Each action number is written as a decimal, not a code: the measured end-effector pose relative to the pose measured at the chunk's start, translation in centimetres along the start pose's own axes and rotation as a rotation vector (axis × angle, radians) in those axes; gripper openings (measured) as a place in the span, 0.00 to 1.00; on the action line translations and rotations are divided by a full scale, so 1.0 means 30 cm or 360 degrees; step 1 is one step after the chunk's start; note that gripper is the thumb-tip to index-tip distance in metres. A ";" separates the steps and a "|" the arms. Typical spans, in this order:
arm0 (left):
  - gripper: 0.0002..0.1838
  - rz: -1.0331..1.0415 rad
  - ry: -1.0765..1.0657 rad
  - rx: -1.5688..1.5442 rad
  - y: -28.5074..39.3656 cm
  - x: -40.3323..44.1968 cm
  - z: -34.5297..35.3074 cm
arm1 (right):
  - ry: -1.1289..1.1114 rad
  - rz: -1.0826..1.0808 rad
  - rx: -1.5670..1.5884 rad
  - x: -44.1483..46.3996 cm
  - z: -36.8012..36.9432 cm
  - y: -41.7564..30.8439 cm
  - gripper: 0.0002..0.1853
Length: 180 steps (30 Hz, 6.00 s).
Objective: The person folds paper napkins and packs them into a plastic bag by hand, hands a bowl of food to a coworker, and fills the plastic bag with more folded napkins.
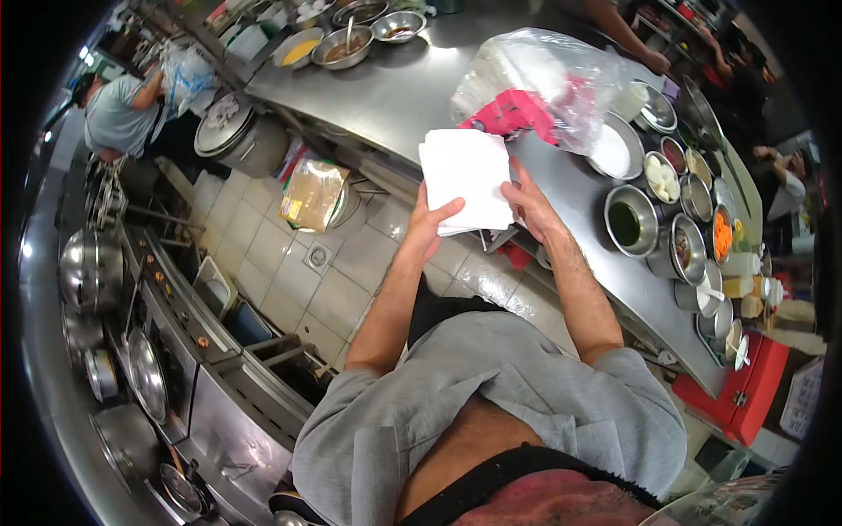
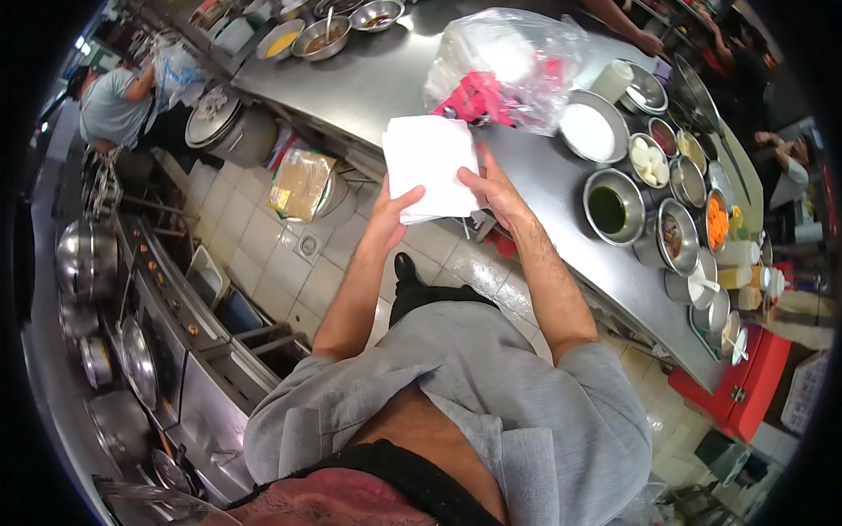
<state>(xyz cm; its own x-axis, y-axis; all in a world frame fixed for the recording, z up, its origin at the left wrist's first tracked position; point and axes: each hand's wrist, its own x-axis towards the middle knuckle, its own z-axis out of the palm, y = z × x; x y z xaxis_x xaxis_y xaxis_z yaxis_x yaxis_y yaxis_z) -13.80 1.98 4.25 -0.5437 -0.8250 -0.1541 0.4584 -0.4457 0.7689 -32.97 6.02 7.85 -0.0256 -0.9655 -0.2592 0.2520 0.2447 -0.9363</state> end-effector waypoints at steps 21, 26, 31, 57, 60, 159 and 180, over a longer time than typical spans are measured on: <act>0.57 -0.0351 0.0344 0.0287 -0.184 0.159 0.040 | 0.0392 -0.0441 -0.0825 0.083 -0.150 0.125 0.41; 0.38 -0.0210 0.0207 0.0333 -0.124 0.118 0.087 | 0.0485 -0.0129 0.0249 0.004 -0.126 0.094 0.34; 0.33 -0.0336 -0.0366 -0.0092 -0.016 0.050 0.166 | -0.0018 -0.0027 0.0994 -0.082 -0.216 0.144 0.40; 0.23 0.0667 -0.0008 0.0959 -0.101 0.056 0.200 | 0.0619 -0.0837 -0.0675 -0.256 0.022 -0.031 0.44; 0.22 0.0859 -0.0128 0.1022 -0.107 0.068 0.199 | 0.0701 -0.0861 -0.0745 -0.239 0.009 0.008 0.42; 0.51 0.0622 -0.0785 0.0789 0.045 -0.051 0.488 | 0.0154 -0.0113 -0.0135 -0.459 -0.129 -0.097 0.39; 0.06 0.1592 -0.0326 0.1318 0.359 0.304 0.504 | 0.0926 -0.0818 -0.1392 -0.126 0.012 -0.477 0.24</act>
<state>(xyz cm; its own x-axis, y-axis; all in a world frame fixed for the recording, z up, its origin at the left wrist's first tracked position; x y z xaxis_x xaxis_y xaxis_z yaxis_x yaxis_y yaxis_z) -24.44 -5.10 20.51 -0.3526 -0.5722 0.7405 0.1982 0.7277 0.6567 -36.12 6.13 22.32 -0.4272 -0.8377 0.3404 -0.6630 0.0342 -0.7479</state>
